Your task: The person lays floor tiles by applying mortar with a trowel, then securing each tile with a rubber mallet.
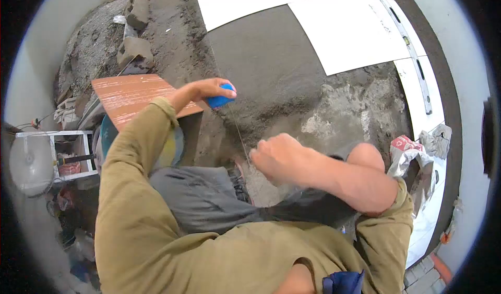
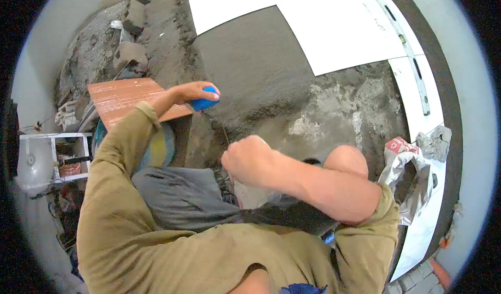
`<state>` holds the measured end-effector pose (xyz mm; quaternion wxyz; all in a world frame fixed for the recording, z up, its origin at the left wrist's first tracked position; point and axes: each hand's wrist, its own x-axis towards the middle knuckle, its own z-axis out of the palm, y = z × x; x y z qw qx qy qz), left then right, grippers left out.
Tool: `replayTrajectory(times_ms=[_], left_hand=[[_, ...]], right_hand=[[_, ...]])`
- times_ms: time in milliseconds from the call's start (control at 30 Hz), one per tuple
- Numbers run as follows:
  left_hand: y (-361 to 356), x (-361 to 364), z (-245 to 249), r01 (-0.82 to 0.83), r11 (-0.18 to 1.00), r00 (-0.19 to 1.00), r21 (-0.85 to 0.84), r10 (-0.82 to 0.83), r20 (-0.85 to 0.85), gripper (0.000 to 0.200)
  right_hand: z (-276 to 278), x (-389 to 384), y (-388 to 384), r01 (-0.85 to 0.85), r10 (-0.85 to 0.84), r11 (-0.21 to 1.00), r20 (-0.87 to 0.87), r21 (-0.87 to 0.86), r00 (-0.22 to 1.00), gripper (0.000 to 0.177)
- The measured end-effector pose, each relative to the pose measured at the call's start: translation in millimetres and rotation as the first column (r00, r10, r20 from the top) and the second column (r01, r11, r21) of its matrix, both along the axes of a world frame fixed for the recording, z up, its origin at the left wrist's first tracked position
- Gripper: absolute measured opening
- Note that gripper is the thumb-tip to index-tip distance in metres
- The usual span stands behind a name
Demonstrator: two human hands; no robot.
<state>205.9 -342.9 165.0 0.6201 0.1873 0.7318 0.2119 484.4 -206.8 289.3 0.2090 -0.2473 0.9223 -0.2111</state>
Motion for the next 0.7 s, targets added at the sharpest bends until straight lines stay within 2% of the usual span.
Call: replayTrajectory(times_ms=[67,100,167,200,267,333,367,400,433,467,500,533,567,667,700], left_hand=[[11.7,-2.0,-31.8,0.127,0.991,0.989,-0.039,-0.129,-0.072,0.045],[12.5,-11.4,-50.1,0.12,0.992,0.99,-0.03,-0.122,-0.075,0.045],[14.8,-39.4,-79.8,0.185,0.982,0.954,-0.022,-0.185,-0.234,0.042],[17.7,-53.1,-81.9,0.176,0.984,0.956,-0.017,-0.174,-0.238,0.042],[25.6,-82.3,-86.8,0.061,0.996,0.921,-0.064,-0.08,-0.382,0.043],[24.8,-138.7,-125.7,0.115,0.993,0.812,0.031,-0.076,-0.579,0.044],[27.0,-162.3,-140.7,0.028,0.999,0.733,0.017,-0.009,-0.68,0.043],[32.0,-180.8,-136.1,0.0,0.999,0.746,0.048,0.032,-0.665,0.042],[34.4,-192.7,-141.2,-0.077,0.99,0.635,0.117,0.139,-0.76,0.04],[36.3,-215.1,-148.5,-0.084,0.988,0.624,0.133,0.156,-0.765,0.04],[42.3,-226.1,-136.0,-0.047,0.995,0.576,0.087,0.098,-0.812,0.039],[47.2,-229.4,-129.8,-0.202,0.97,0.556,0.136,0.228,-0.799,0.04],[46.2,-239.8,-129.5,-0.058,0.983,0.368,0.175,0.185,-0.911,0.029],[41.0,-277.2,-133.3,-0.068,0.982,0.398,0.174,0.186,-0.898,0.03],[40.7,-284.7,-128.6,-0.121,0.977,0.498,0.176,0.213,-0.84,0.03]], right_hand=[[-2.5,10.4,3.1,0.063,-0.064,0.997,-0.021,-0.053,0.998,0.015],[-3.7,13.4,3.7,0.056,-0.057,0.997,-0.023,-0.044,0.998,0.015],[-8.1,16.3,5.7,0.121,-0.123,0.99,-0.026,-0.071,0.992,0.014],[-10.2,14.3,8.2,0.111,-0.114,0.992,-0.03,-0.066,0.993,0.014],[-13.2,8.9,14.1,0.072,-0.072,0.997,0.025,-0.026,0.997,0.013],[-14.0,1.9,18.9,0.052,-0.052,0.999,-0.009,-0.014,0.999,0.012],[-13.5,-1.4,20.8,0.039,-0.039,0.999,-0.044,-0.003,0.998,0.011],[-12.4,-4.3,21.8,0.035,-0.035,0.999,-0.028,-0.006,0.999,0.011],[-11.1,-7.3,22.6,0.056,-0.057,0.998,-0.025,-0.033,0.998,0.011],[-10.9,-10.2,23.2,0.075,-0.076,0.995,-0.02,-0.06,0.997,0.012],[-11.9,-13.3,24.9,0.072,-0.073,0.995,-0.01,-0.063,0.997,0.012],[-13.5,-15.4,27.3,0.076,-0.075,0.993,0.017,-0.096,0.997,0.013],[-15.4,-17.6,29.0,0.081,-0.076,0.988,0.043,-0.128,0.996,0.014],[-20.1,-23.4,34.2,0.082,-0.076,0.993,0.063,-0.089,0.995,0.014],[-19.6,-25.7,36.1,0.086,-0.081,0.992,0.062,-0.091,0.995,0.014]])
